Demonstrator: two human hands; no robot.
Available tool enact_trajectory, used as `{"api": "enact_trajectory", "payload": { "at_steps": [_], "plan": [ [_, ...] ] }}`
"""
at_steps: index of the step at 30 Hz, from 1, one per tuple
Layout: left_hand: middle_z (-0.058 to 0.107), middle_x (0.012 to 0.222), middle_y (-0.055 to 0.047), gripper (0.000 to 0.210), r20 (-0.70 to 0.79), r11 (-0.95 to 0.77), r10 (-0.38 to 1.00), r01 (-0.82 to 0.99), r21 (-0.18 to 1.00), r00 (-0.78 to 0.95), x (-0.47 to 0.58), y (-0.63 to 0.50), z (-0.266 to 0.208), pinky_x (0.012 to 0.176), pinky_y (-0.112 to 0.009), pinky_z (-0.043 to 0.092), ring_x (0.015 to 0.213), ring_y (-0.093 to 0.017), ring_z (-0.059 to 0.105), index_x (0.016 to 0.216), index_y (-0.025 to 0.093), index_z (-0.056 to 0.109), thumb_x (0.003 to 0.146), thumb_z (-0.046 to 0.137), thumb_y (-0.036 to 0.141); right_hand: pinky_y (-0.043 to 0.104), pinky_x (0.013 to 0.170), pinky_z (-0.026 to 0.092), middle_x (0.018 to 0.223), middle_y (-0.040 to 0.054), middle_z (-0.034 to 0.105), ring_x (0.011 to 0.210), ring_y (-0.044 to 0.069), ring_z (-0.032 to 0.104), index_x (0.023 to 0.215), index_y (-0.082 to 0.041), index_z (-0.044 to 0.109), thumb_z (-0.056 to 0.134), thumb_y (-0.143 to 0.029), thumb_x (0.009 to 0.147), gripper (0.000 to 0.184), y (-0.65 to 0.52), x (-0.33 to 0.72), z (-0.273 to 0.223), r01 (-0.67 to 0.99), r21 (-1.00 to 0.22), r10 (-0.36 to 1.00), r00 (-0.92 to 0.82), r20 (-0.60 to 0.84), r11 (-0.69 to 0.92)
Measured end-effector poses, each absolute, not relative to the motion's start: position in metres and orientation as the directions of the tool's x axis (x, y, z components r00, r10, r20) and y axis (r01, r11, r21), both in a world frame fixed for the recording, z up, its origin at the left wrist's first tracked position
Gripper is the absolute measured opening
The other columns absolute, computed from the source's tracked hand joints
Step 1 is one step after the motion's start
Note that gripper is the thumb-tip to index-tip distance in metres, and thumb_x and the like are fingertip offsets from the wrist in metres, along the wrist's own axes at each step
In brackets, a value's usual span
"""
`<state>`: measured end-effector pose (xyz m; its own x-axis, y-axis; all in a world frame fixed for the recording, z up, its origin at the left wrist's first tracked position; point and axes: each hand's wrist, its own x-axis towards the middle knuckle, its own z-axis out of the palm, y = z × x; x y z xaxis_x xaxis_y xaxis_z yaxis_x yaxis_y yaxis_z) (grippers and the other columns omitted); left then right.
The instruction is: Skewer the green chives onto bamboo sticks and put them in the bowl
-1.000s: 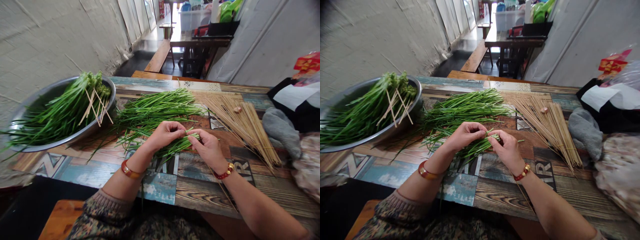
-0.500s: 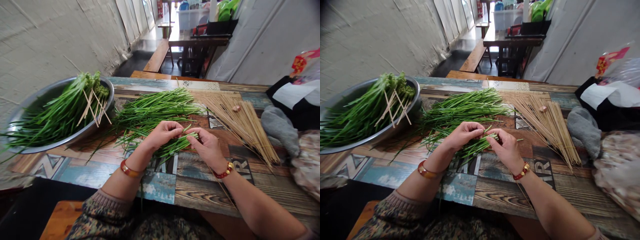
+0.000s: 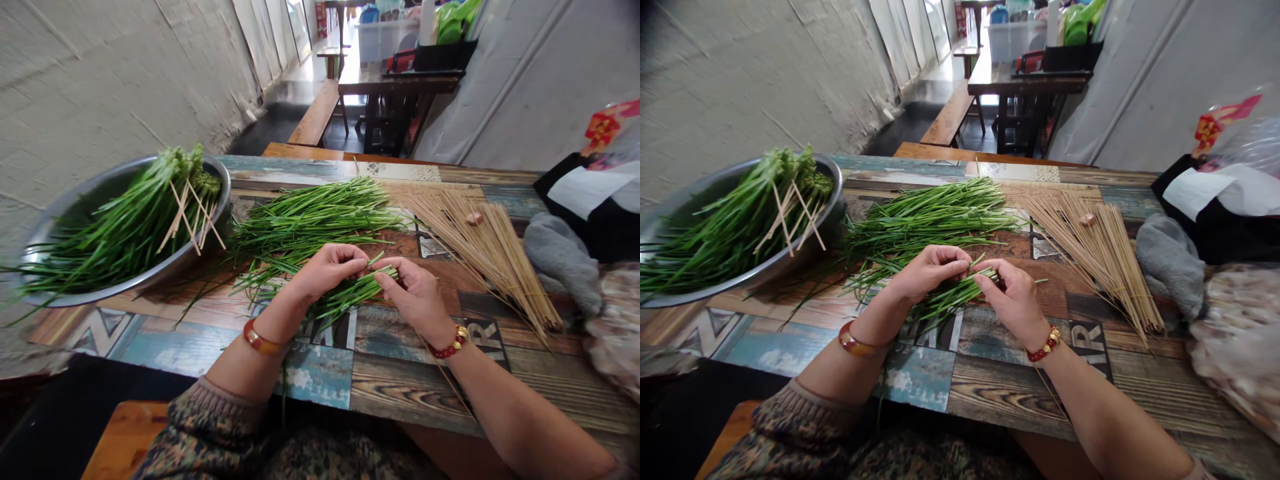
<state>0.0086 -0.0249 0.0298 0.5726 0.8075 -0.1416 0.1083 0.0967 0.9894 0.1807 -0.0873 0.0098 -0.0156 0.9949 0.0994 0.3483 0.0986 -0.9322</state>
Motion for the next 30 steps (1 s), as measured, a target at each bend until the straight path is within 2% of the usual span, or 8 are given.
{"api": "enact_trajectory", "payload": {
  "at_steps": [23, 30],
  "plan": [
    [0.057, 0.062, 0.0, 0.023, -0.105, 0.017, 0.834, 0.165, 0.986, 0.541, 0.0117, -0.0273, 0.0331, 0.055, -0.019, 0.034, 0.057, -0.007, 0.044, 0.069, 0.009, 0.065, 0.073, 0.064, 0.031, 0.023, 0.048, 0.042, 0.067, 0.0015, 0.065, 0.053, 0.013, 0.057, 0.092, -0.019, 0.065, 0.056, -0.034, 0.084, 0.02, -0.0868, 0.1799, 0.0086, 0.421, -0.902, 0.994, 0.007, 0.107, 0.094],
    [0.057, 0.064, 0.0, 0.022, -0.082, -0.037, 0.837, 0.204, 0.978, 0.541, 0.0098, -0.0271, 0.0317, 0.057, -0.02, 0.034, 0.059, -0.008, 0.045, 0.07, 0.009, 0.064, 0.075, 0.062, 0.03, 0.023, 0.05, 0.043, 0.072, 0.0021, 0.064, 0.056, 0.013, 0.057, 0.093, -0.019, 0.063, 0.055, -0.035, 0.085, 0.02, -0.087, 0.1794, 0.0039, 0.413, -0.905, 0.994, -0.007, 0.105, 0.098]
  ]
}}
